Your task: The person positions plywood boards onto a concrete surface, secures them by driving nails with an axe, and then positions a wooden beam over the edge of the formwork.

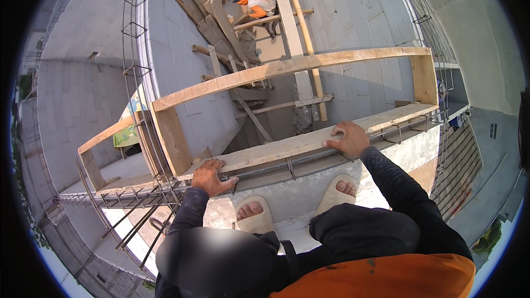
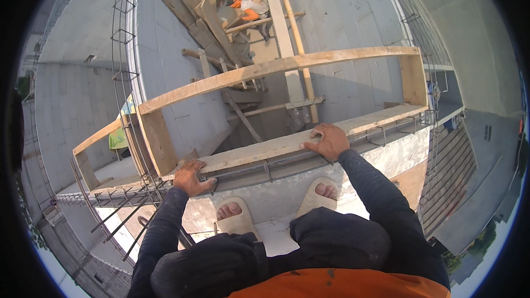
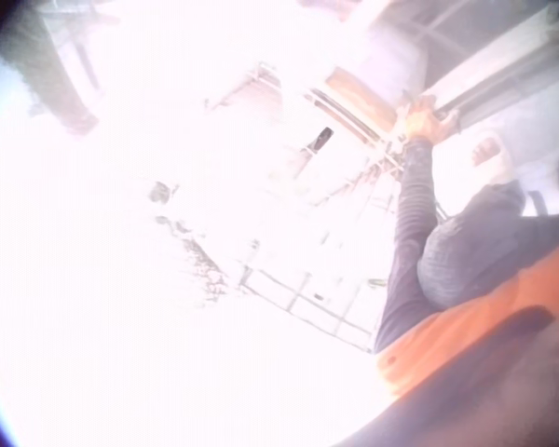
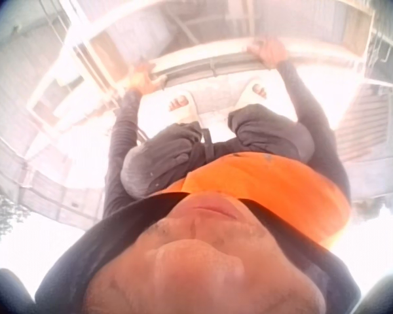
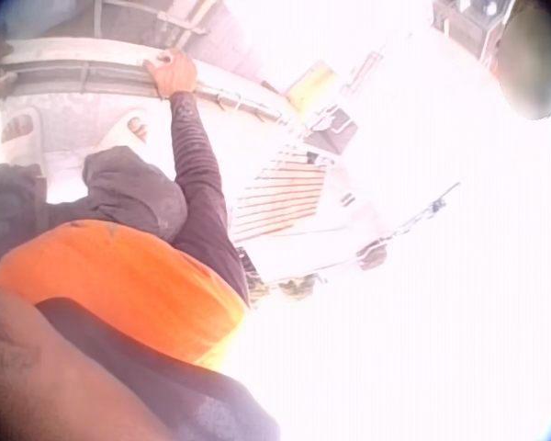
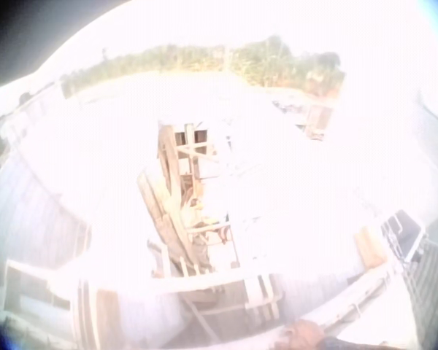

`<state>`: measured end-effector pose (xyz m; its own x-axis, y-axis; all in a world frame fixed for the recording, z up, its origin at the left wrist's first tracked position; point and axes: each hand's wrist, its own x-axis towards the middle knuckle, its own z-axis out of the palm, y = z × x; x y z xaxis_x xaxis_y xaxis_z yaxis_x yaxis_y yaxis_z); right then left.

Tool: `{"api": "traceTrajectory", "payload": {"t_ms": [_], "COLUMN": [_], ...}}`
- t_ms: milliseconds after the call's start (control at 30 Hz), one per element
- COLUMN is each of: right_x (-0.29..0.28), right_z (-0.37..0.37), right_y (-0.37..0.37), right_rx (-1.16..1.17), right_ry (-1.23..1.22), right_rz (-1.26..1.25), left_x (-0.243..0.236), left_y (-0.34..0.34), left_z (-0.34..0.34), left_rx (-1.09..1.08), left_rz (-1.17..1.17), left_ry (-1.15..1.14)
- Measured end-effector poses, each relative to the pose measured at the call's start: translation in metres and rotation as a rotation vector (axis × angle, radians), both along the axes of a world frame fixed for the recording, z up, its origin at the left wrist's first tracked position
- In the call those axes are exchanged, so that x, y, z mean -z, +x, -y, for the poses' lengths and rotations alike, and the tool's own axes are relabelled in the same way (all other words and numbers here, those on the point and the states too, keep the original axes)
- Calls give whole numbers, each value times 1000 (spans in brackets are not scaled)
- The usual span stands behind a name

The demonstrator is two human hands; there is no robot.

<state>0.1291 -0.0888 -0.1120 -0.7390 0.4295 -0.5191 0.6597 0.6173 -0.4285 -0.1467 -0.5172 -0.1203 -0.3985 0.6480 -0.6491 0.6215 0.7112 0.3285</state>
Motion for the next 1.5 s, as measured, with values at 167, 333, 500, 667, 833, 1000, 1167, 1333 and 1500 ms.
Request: {"api": "traceTrajectory", "payload": {"t_ms": [167, 333, 500, 667, 833, 1000, 1167, 1333, 1500], "right_x": [-1, 0, -2, 2, 1, 4, 5, 7, 4], "right_z": [-1, -1, 0, -1, -1, -1, 1, 1, 4], "right_y": [-1, -1, -2, 2, 1, 3, 3, 3, 3], "right_rx": [-1, -17, -14, -19, -18, -7, 9, -8, 29], "right_ry": [-12, -3, -9, -14, 1, 2, 9, 23, 1], "right_rz": [14, 12, 10, 1, -14, -33, -40, -33, 2], "left_x": [-1, 1, 2, 4, 1, -1, -7, -10, -9], "left_y": [0, -1, -1, -1, 0, 1, 2, -1, 1], "left_z": [-1, 1, 1, 1, 2, 1, -3, -3, -2], "left_rx": [15, 27, 25, 24, 5, -11, -21, -15, -6], "left_rz": [-4, -10, -6, 1, 4, 2, 0, 23, 0], "left_ry": [-17, -28, -42, -40, -41, -33, -57, -72, -71]}}
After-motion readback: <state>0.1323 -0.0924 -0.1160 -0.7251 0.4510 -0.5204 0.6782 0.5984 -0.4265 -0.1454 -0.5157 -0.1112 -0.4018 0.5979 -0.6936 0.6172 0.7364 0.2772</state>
